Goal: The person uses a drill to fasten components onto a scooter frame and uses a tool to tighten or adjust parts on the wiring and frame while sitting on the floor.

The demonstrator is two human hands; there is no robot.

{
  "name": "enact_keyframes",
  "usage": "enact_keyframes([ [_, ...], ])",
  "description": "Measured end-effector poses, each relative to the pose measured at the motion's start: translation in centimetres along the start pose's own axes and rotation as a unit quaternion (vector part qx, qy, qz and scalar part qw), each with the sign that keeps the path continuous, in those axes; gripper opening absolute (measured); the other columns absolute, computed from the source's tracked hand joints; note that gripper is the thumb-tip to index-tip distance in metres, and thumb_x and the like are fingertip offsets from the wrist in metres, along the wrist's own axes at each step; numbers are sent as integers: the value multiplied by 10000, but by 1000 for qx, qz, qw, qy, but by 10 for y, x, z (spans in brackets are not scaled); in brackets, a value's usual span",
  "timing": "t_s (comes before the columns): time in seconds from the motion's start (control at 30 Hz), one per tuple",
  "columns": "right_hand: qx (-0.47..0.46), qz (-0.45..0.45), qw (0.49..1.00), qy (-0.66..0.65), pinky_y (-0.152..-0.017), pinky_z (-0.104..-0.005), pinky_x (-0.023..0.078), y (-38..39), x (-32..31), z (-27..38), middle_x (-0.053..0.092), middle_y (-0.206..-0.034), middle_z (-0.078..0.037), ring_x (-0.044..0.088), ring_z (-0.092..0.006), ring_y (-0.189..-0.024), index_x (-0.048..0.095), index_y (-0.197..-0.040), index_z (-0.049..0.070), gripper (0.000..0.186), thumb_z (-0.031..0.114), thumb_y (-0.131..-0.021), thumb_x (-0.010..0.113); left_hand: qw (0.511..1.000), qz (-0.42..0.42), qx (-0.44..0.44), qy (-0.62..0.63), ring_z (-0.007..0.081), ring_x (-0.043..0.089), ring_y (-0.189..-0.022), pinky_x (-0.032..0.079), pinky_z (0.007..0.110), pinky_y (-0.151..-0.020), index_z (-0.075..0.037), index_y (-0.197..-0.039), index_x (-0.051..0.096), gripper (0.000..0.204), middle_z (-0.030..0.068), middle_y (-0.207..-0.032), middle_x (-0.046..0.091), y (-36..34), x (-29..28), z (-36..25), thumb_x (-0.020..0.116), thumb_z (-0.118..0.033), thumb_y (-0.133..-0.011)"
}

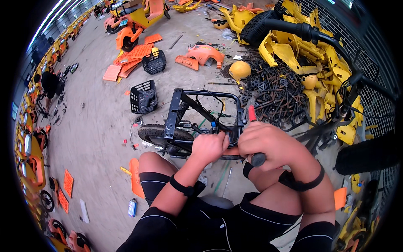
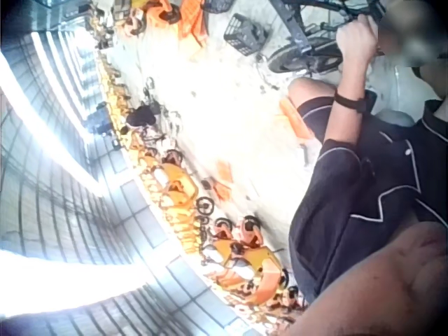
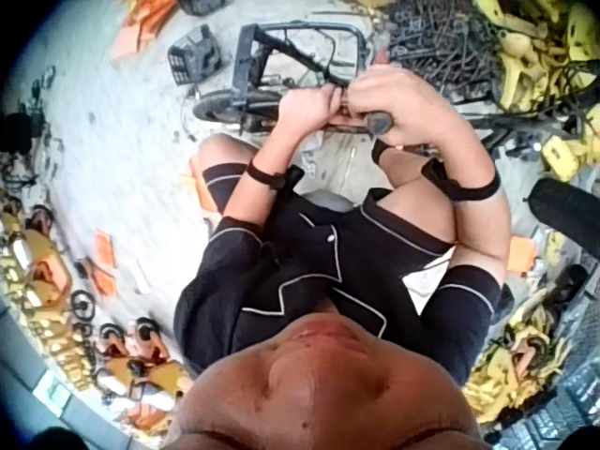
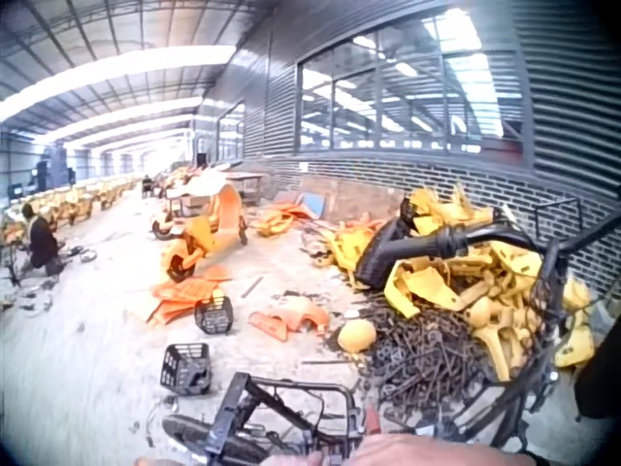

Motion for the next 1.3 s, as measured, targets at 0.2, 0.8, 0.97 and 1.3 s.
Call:
enact_keyframes([
  [0.2,31,-99,992,72,-766,-374,520,12,-24,-1,636,-813,-87,646,-273,-794,609,-773,35,156,-36,-636,630,998,-61,14,0,347,653,-542,521,483,-521,-111,-721,622,364,128,-610,660,4,-6,-2,536,-336,-995],
  [0.8,192,-366,910,-32,-690,-259,444,8,-94,-45,606,-779,-12,545,-105,-732,624,-803,19,68,14,-743,592,994,-106,18,-26,340,639,-500,512,472,-475,-114,-688,617,366,120,-579,645,7,-7,-7,558,-334,-975],
  [0.97,191,-350,917,8,-658,-314,485,-23,-72,-55,629,-722,-78,582,-170,-675,652,-812,23,61,44,-762,622,995,-98,9,-21,351,638,-509,516,474,-485,-109,-707,627,359,130,-585,644,6,-5,-6,560,-341,-973],
  [1.3,205,-264,941,45,-673,-326,504,-64,-25,-66,646,-736,-87,624,-195,-696,667,-839,36,80,41,-765,637,998,-68,-12,-17,364,646,-530,520,492,-506,-108,-739,635,351,140,-591,644,6,-1,-2,549,-353,-976],
])
Point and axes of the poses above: each hand's wrist, its own y-axis away from the middle knuckle, its own x-axis out of the palm, z = x × y, the point moved 8 cm from there along -y, towards the middle knuckle
